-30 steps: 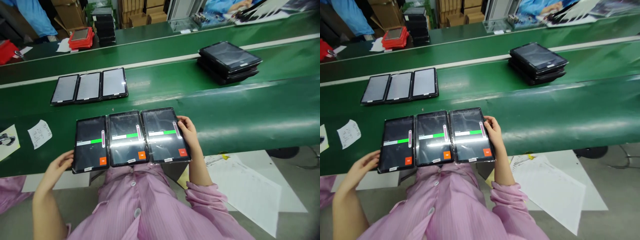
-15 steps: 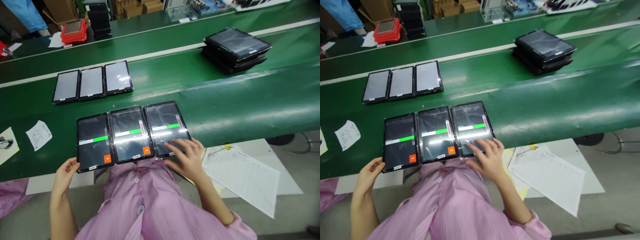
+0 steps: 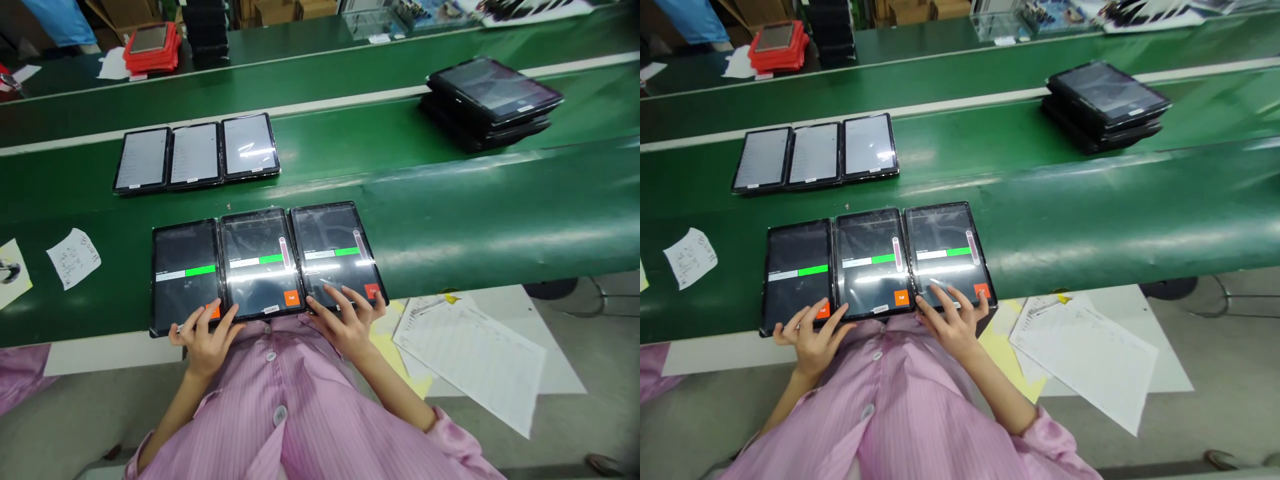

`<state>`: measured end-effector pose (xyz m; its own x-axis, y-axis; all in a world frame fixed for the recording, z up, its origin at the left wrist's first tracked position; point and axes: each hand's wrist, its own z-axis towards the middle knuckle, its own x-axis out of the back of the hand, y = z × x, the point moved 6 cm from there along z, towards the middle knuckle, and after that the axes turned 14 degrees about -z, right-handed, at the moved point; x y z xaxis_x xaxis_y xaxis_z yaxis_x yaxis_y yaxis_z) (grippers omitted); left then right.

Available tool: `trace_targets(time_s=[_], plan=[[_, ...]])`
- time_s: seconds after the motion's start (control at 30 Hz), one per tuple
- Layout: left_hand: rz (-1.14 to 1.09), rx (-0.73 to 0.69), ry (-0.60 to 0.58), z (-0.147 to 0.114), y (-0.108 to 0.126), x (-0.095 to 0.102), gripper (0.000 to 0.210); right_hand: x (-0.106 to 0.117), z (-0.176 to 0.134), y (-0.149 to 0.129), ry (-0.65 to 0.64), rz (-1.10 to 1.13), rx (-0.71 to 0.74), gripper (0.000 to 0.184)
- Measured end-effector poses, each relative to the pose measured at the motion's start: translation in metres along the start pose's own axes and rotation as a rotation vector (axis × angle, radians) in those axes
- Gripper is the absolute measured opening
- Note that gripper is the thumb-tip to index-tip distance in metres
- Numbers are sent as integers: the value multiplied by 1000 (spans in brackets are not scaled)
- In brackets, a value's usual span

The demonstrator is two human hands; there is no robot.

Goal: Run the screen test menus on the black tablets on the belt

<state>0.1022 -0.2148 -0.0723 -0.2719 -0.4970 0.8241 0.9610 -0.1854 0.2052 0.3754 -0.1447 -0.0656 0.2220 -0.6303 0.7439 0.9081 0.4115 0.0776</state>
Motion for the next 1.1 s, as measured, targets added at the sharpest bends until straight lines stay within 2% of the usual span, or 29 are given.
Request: trace_targets(time_s=[0.23,0.4,0.6,0.73,0.9,1.0,1.1], plan=[[83,-79,127,-10,1,-2,34,-8,-14,-1,156,-47,-4,24],[24,-73,143,-15,-4,-7,34,-13,-18,2,126,-45,-9,29],[27,-94,183,-19,-9,-10,34,-9,-20,19,107,18,-53,47],[158,-78,258,-39,-36,3,41,-8,-21,29,74,34,-101,48],[273,192,249,-72,-99,32,54,-8,-20,27,48,49,-93,46],[287,217,233,-78,-114,43,54,-6,-7,5,-3,81,-33,48],[300,195,134,-75,-116,42,47,-4,18,-39,-114,119,127,55]])
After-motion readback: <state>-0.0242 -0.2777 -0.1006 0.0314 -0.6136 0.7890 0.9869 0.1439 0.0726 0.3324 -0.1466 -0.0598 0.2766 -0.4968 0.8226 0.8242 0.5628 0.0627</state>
